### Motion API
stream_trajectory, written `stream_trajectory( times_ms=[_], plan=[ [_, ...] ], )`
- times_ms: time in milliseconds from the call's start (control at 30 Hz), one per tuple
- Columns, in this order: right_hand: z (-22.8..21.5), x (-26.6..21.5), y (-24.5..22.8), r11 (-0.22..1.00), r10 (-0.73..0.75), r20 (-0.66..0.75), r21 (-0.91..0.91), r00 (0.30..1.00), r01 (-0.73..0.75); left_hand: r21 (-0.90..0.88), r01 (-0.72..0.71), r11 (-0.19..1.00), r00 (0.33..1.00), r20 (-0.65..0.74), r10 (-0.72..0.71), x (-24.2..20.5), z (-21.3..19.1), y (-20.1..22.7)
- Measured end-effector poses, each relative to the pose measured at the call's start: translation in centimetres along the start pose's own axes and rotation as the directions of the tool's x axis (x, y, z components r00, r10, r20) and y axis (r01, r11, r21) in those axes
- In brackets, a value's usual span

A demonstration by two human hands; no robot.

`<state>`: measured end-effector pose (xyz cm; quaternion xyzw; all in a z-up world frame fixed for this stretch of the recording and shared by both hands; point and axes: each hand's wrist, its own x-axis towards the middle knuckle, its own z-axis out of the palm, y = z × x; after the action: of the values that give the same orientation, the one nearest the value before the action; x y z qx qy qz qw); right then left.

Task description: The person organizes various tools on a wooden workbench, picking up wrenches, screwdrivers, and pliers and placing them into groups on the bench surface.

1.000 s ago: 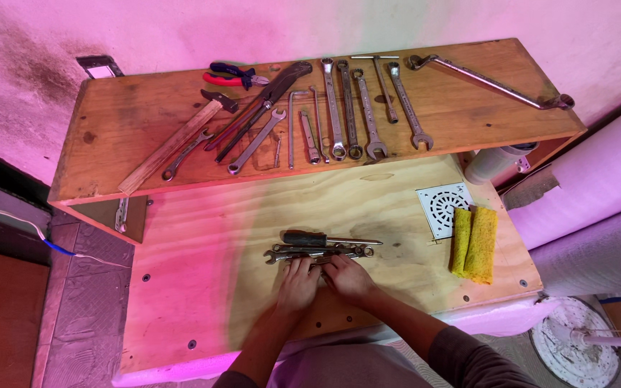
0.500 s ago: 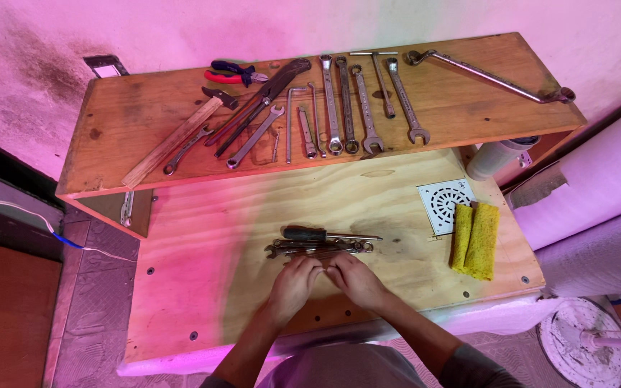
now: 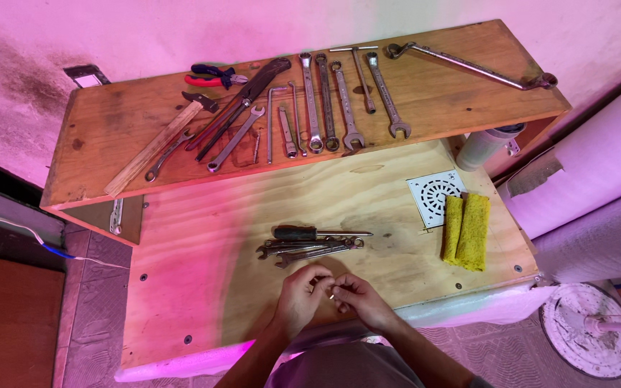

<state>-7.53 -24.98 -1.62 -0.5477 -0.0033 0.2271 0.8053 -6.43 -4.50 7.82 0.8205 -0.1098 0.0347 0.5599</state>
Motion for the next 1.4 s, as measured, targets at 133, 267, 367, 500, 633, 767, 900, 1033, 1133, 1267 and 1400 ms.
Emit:
stream_trajectory(
  times_ms=[133,267,367,500,633,767,900,1033,1133,1267,1400],
  plan=[
    [-0.7,-1.0,-3.8,0.986,0.011,-0.061,-0.166,0.998,-0.021,-0.033,0.068,0.997,0.998,0.012,-0.068,0.2,0.3,-1.1],
    [-1.8,0.2,-3.9,0.962,-0.190,-0.133,-0.225,0.973,0.157,-0.166,0.189,0.968,0.980,0.086,-0.177,-0.3,2.4,-1.3],
    [-1.7,0.4,-4.4,0.952,-0.258,-0.143,-0.204,0.956,0.226,-0.204,0.219,0.954,0.973,0.118,-0.198,-0.4,3.6,-0.3],
    [-0.5,-1.0,-6.7,0.988,-0.155,-0.116,-0.016,0.981,0.154,-0.191,0.156,0.969,0.984,0.112,-0.136,0.1,3.7,2.9],
    [-1.3,-1.1,-7.1,0.980,-0.026,-0.170,0.191,0.985,0.059,-0.216,0.118,0.969,0.982,0.169,-0.082,0.4,3.2,5.4],
    [-1.2,-0.8,-8.4,0.915,-0.002,-0.117,0.400,0.993,0.049,-0.307,0.154,0.939,0.980,0.166,-0.106,1.0,3.5,6.4],
    [-0.1,-1.0,-11.6,0.871,-0.041,-0.030,0.489,0.999,0.051,-0.360,0.130,0.924,0.990,0.104,-0.099,1.8,3.4,7.5],
    [-0.1,0.6,-12.5,0.867,0.012,-0.105,0.497,0.994,0.042,-0.463,0.113,0.879,0.993,0.075,-0.088,2.6,3.5,7.3],
    [-0.1,1.3,-13.1,0.859,0.020,-0.053,0.511,0.998,0.010,-0.517,0.099,0.850,0.995,0.034,-0.095,3.0,3.5,7.3],
    [1.0,1.3,-14.2,0.868,0.062,-0.054,0.496,0.997,-0.027,-0.549,0.083,0.832,0.995,0.000,-0.099,3.3,3.5,7.5],
    [0.9,1.9,-13.8,0.857,0.058,-0.049,0.515,0.997,-0.025,-0.541,0.065,0.838,0.995,-0.024,-0.093,3.5,3.2,8.2]
  ],
)
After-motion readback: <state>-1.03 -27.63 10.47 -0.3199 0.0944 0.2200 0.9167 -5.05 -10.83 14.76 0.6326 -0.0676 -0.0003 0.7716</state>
